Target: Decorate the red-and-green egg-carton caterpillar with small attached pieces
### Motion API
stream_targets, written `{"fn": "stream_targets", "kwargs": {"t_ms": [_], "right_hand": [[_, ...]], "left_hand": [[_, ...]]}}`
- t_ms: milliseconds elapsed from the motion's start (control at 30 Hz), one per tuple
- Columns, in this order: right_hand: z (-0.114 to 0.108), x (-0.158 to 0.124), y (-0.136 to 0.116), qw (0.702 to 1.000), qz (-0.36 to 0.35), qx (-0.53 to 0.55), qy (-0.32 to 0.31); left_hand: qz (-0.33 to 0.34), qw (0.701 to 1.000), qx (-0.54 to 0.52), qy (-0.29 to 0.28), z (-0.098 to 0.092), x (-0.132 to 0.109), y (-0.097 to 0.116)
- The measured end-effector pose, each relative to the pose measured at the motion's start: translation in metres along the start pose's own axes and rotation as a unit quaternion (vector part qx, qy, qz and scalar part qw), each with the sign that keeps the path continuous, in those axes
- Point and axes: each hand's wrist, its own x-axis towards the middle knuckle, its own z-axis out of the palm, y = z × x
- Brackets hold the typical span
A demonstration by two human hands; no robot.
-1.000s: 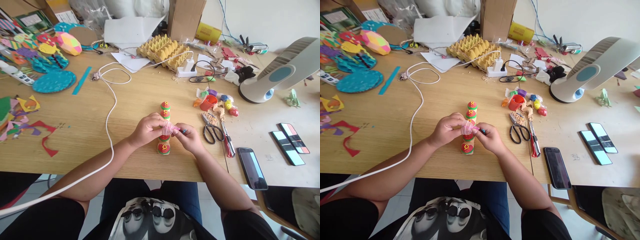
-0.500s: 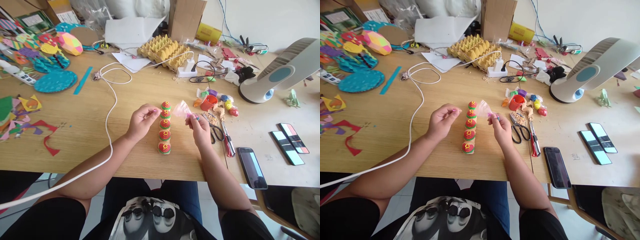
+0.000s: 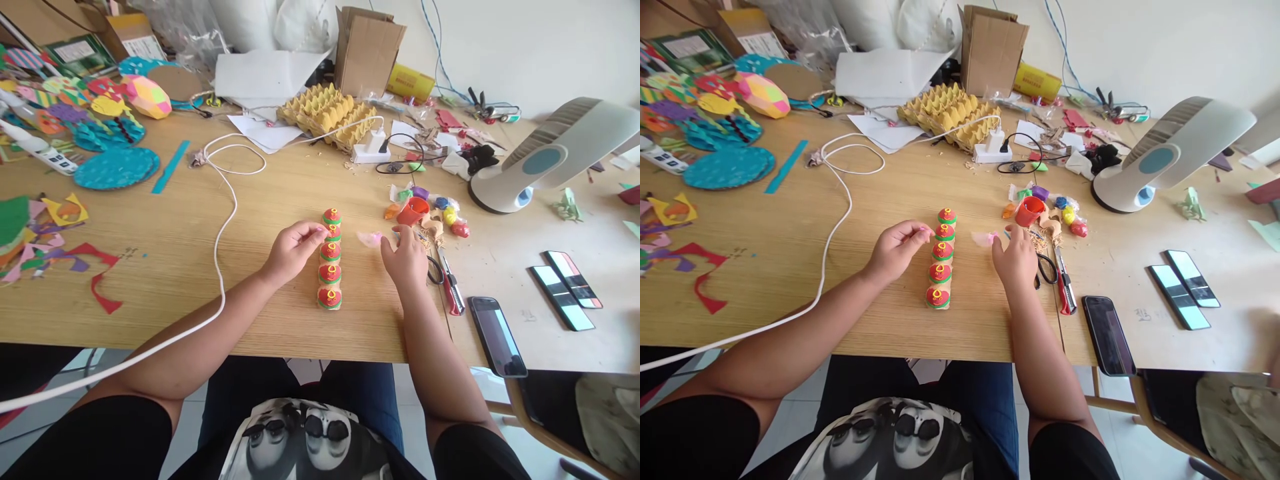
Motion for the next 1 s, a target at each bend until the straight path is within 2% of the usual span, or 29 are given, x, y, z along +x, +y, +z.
{"fn": "stream_targets", "kwargs": {"t_ms": [67,167,267,333,600,733,867,1000], "right_hand": [[0.001,-0.004,-0.006,0.995,-0.066,0.071,0.023],[0.006,-0.014,-0.017,0.965,-0.193,0.175,0.02],[0.013,-0.024,-0.026,0.932,-0.291,0.215,-0.009],[0.016,-0.028,-0.029,0.922,-0.319,0.217,-0.018],[0.019,-0.033,-0.031,0.907,-0.347,0.237,-0.018],[0.018,-0.034,-0.033,0.91,-0.335,0.245,-0.005],[0.011,-0.033,-0.036,0.906,-0.314,0.283,0.012],[0.007,-0.032,-0.037,0.9,-0.264,0.347,-0.033]], "left_hand": [[0.002,1.0,0.011,-0.02,0.001,-0.001,0.001],[0.008,0.998,0.01,-0.059,0.001,-0.002,0.002],[0.006,0.994,-0.001,-0.106,0.002,-0.003,0.004],[0.006,0.991,-0.01,-0.136,0.003,-0.004,0.004],[0.072,0.976,0.048,-0.198,0.004,-0.008,0.011],[0.067,0.976,0.032,-0.203,0.003,-0.009,0.013],[0.051,0.983,0.011,-0.176,0.0,-0.009,0.013],[0.044,0.992,0.022,-0.118,0.0,-0.007,0.012]]}}
